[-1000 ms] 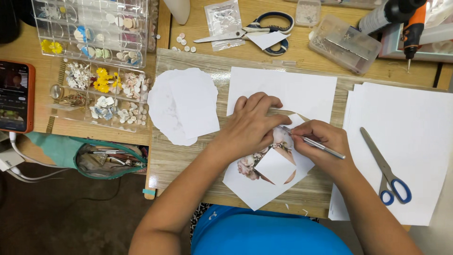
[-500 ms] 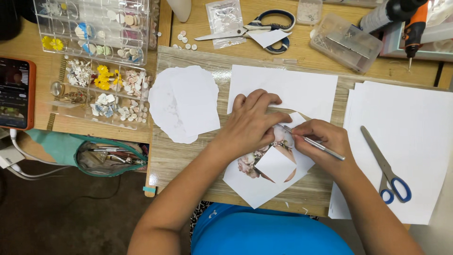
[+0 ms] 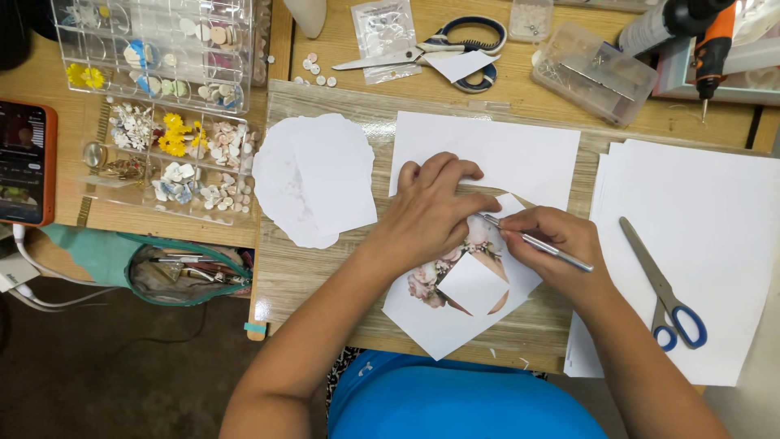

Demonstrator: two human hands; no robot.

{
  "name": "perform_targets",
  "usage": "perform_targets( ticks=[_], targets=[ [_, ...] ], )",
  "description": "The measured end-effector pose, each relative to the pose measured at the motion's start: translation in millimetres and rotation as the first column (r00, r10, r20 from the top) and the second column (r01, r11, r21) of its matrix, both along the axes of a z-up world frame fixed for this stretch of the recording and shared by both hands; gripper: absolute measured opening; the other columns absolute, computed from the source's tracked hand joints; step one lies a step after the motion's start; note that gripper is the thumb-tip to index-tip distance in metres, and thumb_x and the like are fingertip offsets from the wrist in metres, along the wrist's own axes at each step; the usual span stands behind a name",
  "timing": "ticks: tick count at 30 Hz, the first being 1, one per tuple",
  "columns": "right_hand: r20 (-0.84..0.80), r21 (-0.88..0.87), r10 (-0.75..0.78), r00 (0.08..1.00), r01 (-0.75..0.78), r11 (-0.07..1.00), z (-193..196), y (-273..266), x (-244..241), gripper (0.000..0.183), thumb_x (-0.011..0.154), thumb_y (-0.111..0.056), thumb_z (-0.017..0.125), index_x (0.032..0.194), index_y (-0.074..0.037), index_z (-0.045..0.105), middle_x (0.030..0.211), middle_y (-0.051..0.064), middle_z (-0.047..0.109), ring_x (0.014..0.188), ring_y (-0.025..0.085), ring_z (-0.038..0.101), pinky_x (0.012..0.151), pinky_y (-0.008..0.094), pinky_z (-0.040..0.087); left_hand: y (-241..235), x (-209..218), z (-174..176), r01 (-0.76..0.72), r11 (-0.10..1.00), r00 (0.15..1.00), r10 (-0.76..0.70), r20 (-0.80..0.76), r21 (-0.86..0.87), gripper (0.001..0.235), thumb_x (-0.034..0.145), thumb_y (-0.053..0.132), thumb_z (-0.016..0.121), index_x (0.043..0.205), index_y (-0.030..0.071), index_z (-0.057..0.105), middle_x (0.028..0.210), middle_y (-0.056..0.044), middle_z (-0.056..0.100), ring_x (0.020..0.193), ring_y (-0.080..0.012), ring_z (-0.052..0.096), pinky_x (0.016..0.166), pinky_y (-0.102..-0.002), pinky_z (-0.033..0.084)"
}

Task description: The person uses a craft knife to trace and cut a floral image printed on paper, then switches to scissors to trim the edges. The person handles the paper and tools on a cluttered craft table.

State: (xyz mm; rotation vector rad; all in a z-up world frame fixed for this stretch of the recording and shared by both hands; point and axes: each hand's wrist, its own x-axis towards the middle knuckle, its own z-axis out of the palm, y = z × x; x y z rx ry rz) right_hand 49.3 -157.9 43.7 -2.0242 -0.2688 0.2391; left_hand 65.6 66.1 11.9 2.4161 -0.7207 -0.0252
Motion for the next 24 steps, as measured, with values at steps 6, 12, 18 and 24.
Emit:
perform_targets(
  ticks=[6,12,18,24],
  targets=[
    [0.026,-0.022,0.015,1.000,-0.014,1.000,1.4,0.6,0.0,0.013,0.085,-0.005,0.079,0.090,0.005,0.075,0.086,0.024,0.075,0.080,0.034,0.076,0.067,0.040,0.062,0.3,0.2,2.0,0.003,1.000,1.000,-0.003,-0.021,0.006,0.039,0.083,0.014,0.054,0.116,0.029,0.068,0.130,-0.005,0.050,0.132,-0.0314,0.036,0.095,-0.048,0.031],
    [0.014,-0.032,-0.003,1.000,0.004,0.999,0.7,-0.2,-3.6,0.013,0.085,-0.006,0.080,0.090,0.005,0.075,0.085,0.023,0.076,0.078,0.033,0.076,0.067,0.039,0.063,-0.2,-1.2,1.8,-0.003,1.000,1.000,0.003,-0.010,0.012,0.039,0.083,0.014,0.054,0.116,0.029,0.068,0.130,-0.004,0.050,0.134,-0.0319,0.036,0.096,-0.049,0.032],
    [0.018,-0.036,-0.007,1.000,0.007,0.999,-1.3,-2.3,-3.1,0.012,0.084,-0.005,0.080,0.088,0.005,0.075,0.084,0.023,0.076,0.078,0.033,0.076,0.067,0.039,0.063,0.2,-1.1,0.3,-0.006,1.000,1.000,0.006,-0.007,0.012,0.040,0.083,0.016,0.054,0.117,0.032,0.067,0.131,-0.003,0.050,0.134,-0.0315,0.036,0.096,-0.049,0.031],
    [0.020,-0.026,-0.013,1.000,0.014,1.000,-2.2,-5.3,-3.7,0.014,0.084,-0.005,0.080,0.088,0.007,0.074,0.084,0.025,0.075,0.080,0.034,0.076,0.069,0.040,0.062,-0.9,-2.3,-1.0,-0.023,1.000,1.000,0.023,-0.009,0.002,0.040,0.083,0.015,0.052,0.117,0.032,0.067,0.131,-0.003,0.050,0.134,-0.0305,0.037,0.097,-0.048,0.031]
  ],
)
